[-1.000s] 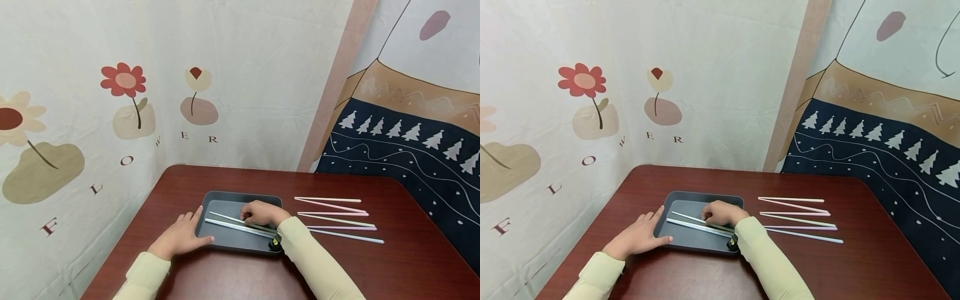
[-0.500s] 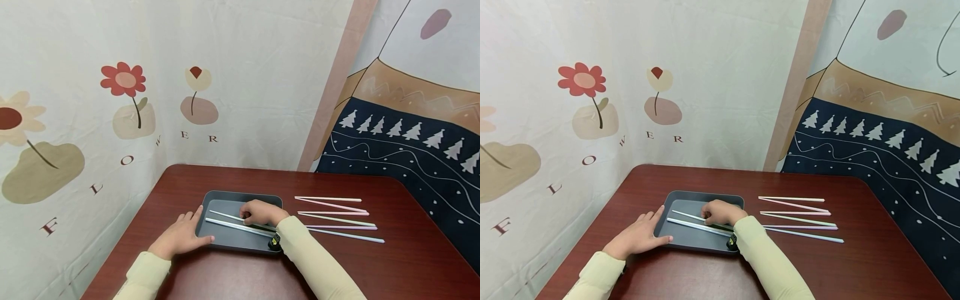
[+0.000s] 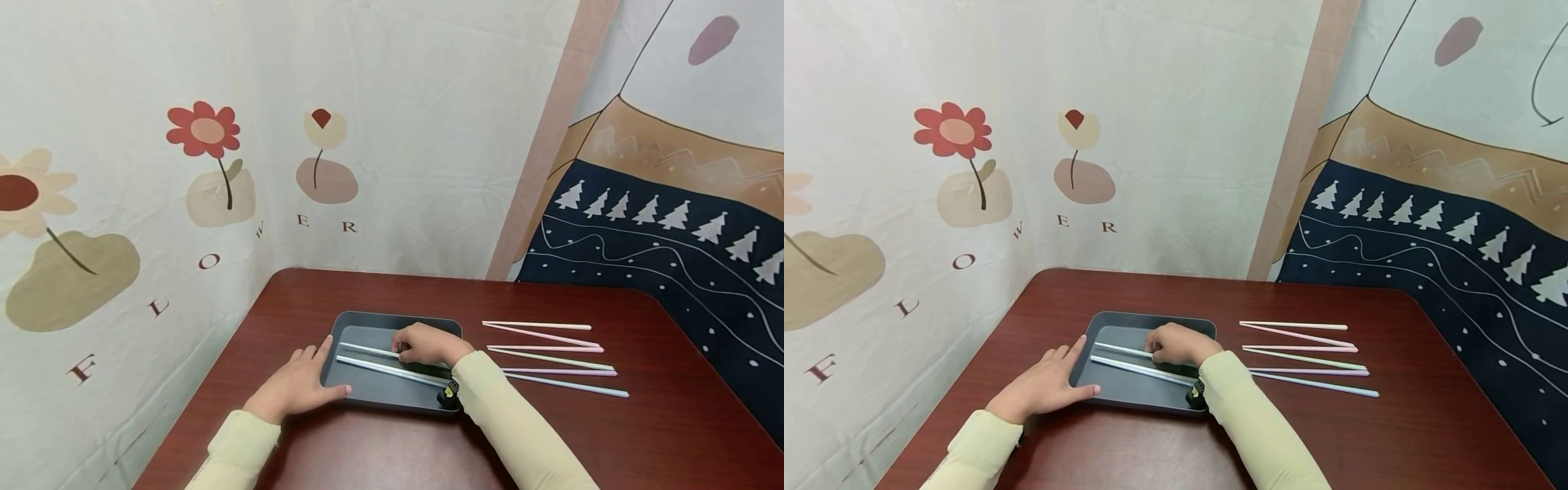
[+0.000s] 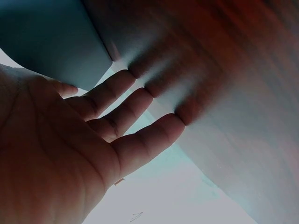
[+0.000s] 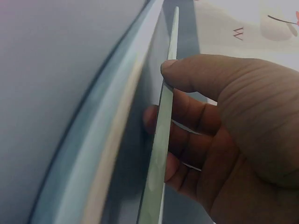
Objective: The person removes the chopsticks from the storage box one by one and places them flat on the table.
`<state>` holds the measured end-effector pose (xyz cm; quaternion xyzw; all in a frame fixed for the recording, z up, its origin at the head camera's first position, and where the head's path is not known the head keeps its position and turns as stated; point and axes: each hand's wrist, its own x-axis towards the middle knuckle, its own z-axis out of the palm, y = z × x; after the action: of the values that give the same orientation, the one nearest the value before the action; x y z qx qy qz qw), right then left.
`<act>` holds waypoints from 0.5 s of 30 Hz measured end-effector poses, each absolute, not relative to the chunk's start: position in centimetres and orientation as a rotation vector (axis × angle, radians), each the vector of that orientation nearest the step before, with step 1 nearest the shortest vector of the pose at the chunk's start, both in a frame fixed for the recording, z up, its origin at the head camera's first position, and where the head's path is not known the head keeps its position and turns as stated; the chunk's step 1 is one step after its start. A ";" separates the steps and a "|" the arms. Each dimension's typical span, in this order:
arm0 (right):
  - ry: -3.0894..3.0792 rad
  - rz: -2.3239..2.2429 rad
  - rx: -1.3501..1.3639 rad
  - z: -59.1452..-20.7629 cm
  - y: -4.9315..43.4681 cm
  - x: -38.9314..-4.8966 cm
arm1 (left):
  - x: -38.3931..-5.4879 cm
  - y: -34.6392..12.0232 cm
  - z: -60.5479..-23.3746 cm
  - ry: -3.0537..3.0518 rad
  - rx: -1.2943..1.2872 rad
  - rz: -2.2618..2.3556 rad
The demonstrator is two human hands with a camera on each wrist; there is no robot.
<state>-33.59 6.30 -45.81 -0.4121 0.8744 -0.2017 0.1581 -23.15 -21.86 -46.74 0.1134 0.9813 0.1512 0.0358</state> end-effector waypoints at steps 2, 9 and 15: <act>2.502 -0.594 -1.192 -45.6 6.4 -33.6 | -23.2 -21.8 -46.7 3.018 0.349 0.462; 2.520 -0.633 -1.244 -44.6 6.4 -33.5 | -23.1 -21.7 -46.6 3.020 0.352 0.463; 2.553 -0.627 -1.315 -43.2 6.5 -33.0 | -23.1 -21.7 -46.6 3.018 0.344 0.459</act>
<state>-33.01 6.47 -43.17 -0.4450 0.8642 -0.2121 0.1010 -23.06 -21.74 -46.55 0.1120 0.9818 0.1493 0.0350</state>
